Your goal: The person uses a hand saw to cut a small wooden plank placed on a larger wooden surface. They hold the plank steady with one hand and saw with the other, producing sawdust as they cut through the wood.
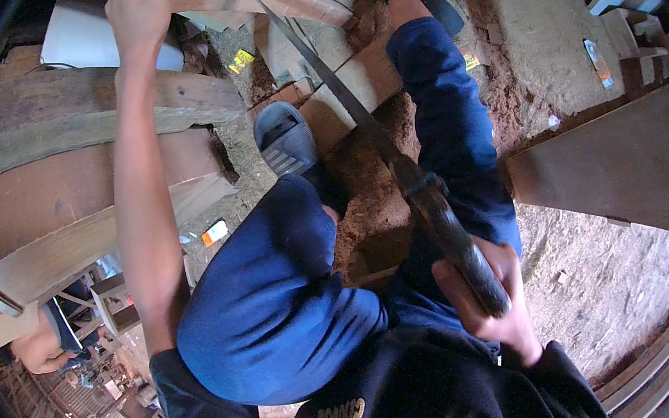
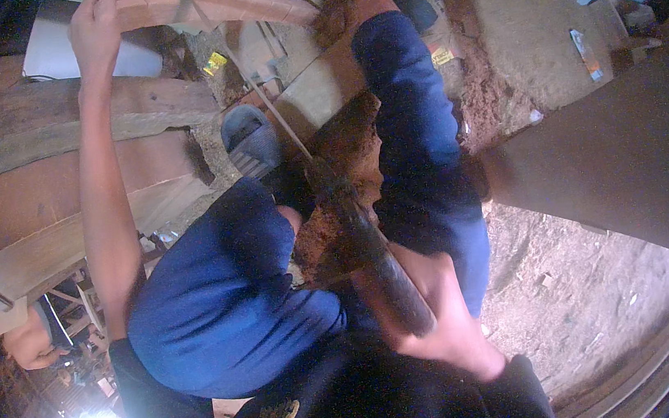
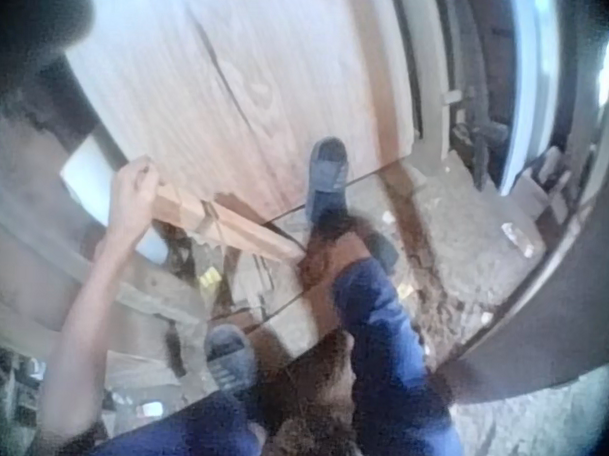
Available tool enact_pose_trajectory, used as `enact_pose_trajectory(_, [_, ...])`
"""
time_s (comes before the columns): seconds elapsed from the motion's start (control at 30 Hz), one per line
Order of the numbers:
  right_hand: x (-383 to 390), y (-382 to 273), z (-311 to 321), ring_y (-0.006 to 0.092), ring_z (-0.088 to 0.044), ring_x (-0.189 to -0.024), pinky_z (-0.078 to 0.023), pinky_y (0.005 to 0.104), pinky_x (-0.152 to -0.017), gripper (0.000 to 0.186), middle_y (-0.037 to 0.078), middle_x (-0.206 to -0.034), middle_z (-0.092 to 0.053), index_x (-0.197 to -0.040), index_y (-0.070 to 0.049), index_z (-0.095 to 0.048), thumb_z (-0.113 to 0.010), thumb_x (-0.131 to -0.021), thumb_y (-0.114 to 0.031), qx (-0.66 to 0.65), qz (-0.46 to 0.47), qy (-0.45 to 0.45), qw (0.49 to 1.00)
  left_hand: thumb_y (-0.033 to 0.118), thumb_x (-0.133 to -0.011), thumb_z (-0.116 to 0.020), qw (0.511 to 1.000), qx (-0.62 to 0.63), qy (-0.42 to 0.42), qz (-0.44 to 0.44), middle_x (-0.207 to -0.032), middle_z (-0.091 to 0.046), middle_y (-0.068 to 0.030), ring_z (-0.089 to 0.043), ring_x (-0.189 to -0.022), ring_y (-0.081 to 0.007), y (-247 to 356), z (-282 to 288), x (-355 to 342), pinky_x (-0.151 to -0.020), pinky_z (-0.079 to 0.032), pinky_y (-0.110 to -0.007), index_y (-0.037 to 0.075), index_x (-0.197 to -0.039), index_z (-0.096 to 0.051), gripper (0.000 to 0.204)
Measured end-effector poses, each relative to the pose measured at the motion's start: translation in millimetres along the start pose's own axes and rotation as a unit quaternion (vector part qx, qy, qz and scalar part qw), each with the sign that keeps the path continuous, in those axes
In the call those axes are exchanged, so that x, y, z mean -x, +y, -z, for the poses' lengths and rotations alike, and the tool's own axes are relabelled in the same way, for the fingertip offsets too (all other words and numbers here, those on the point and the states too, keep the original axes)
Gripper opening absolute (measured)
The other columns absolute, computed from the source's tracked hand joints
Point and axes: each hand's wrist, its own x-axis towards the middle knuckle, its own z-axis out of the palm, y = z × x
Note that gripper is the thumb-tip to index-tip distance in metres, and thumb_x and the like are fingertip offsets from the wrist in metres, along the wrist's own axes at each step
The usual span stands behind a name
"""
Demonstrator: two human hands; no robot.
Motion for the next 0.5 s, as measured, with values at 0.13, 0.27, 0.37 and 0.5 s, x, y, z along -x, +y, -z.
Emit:
enact_pose_trajectory(0.13, [1.6,7.3,-4.3,0.0075,-0.045,-0.06,-0.038,0.0274,-0.053,0.01,0.002,-0.065,-0.053,-0.088,0.0,-0.062,-0.064,-0.086,-0.009,0.01,0.05,0.019,0.999,0.015,-0.087,-0.049,0.999,0.024,0.022,-0.007,-0.069,-0.058,-0.0168,-0.057,-0.068,-0.0226,9.3,-4.5,2.5,-0.064,-0.045,-0.036,-0.006,-0.078,-0.057,0.024])
enact_pose_trajectory(0.27, [-34.8,11.5,-5.9,0.0081,-0.046,-0.061,-0.039,0.0271,-0.055,0.009,0.003,-0.066,-0.054,-0.089,0.001,-0.062,-0.064,-0.086,-0.007,-0.032,0.063,0.029,0.997,0.015,-0.086,-0.049,1.0,0.0,-0.001,-0.021,-0.071,-0.06,-0.0162,-0.058,-0.07,-0.0227,17.8,-17.9,1.8,-0.066,-0.046,-0.034,-0.005,-0.081,-0.058,0.023])
enact_pose_trajectory(0.37, [-9.5,4.4,-6.5,0.0079,-0.045,-0.059,-0.039,0.0273,-0.054,0.009,0.004,-0.065,-0.054,-0.089,0.001,-0.062,-0.065,-0.085,-0.006,-0.042,0.039,0.024,0.998,0.015,-0.085,-0.05,1.0,0.014,0.023,-0.01,-0.071,-0.059,-0.0155,-0.058,-0.07,-0.0227,-12.5,-5.7,-2.2,-0.066,-0.046,-0.034,-0.004,-0.081,-0.058,0.021])
enact_pose_trajectory(0.5, [9.5,-0.7,-3.6,0.0072,-0.046,-0.061,-0.038,0.0261,-0.055,0.005,0.004,-0.066,-0.053,-0.087,0.0,-0.061,-0.063,-0.086,-0.005,0.007,-0.014,-0.022,1.0,0.015,-0.085,-0.049,1.0,-0.002,-0.005,0.027,-0.069,-0.056,-0.0156,-0.056,-0.069,-0.0233,-19.0,-0.7,4.8,-0.065,-0.045,-0.035,-0.003,-0.079,-0.057,0.021])
